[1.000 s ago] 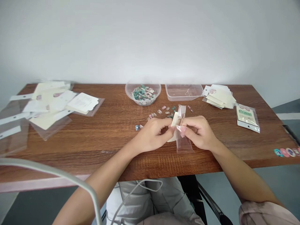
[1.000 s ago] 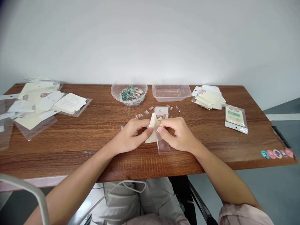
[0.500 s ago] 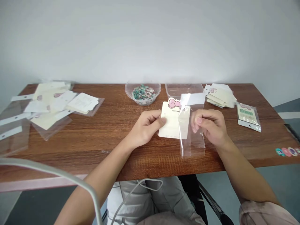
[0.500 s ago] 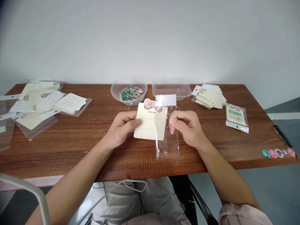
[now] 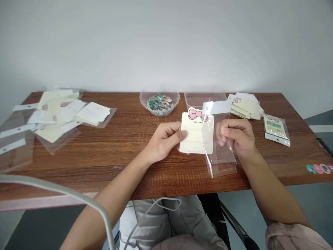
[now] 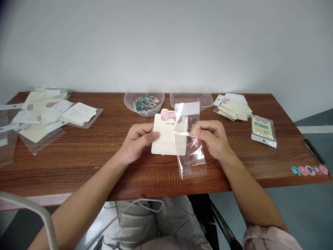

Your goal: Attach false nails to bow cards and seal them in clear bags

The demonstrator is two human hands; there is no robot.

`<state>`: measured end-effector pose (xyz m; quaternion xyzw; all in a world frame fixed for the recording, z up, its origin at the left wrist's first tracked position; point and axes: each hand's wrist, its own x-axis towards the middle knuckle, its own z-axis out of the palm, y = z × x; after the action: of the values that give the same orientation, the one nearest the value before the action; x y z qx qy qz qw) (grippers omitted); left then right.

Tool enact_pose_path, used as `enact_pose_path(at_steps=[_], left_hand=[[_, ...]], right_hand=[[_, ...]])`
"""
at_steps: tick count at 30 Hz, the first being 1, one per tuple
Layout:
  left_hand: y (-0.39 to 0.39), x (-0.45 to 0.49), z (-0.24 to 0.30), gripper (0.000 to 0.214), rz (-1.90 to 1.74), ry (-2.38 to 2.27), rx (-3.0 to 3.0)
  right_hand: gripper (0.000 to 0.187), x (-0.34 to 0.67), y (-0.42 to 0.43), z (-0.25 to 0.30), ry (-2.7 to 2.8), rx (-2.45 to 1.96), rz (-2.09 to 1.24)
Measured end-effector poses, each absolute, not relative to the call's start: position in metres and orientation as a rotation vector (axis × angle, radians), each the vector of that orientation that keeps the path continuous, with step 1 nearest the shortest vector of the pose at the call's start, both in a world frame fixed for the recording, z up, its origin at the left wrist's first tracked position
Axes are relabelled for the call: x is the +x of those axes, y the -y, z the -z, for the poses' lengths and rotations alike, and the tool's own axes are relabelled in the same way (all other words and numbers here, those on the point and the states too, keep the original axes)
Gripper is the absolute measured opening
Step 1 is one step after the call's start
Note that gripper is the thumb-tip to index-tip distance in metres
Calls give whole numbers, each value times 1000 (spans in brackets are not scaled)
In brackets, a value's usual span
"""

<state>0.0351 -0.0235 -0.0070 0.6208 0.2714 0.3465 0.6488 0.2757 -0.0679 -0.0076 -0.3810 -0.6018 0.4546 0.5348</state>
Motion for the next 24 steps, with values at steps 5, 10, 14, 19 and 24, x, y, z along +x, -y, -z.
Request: enact_pose_path(at_steps=[5, 10, 14, 19, 24], left_hand=[[23, 35, 4, 43, -790, -611, 1422], [25, 36, 5, 37, -788, -593, 1375], [20, 31, 10, 25, -844, -561, 1291], [-6, 7, 11, 23, -1236, -643, 1213], [-12, 1, 12, 24, -1260, -719, 1257]], right_hand=[[40, 276, 67, 5, 1436, -905, -1057], [40, 274, 67, 6, 1446, -885, -1005], [41, 288, 63, 5, 1417, -862, -993], [42, 341, 57, -6, 1110, -862, -822], [38, 363, 52, -7, 1071, -916, -776]])
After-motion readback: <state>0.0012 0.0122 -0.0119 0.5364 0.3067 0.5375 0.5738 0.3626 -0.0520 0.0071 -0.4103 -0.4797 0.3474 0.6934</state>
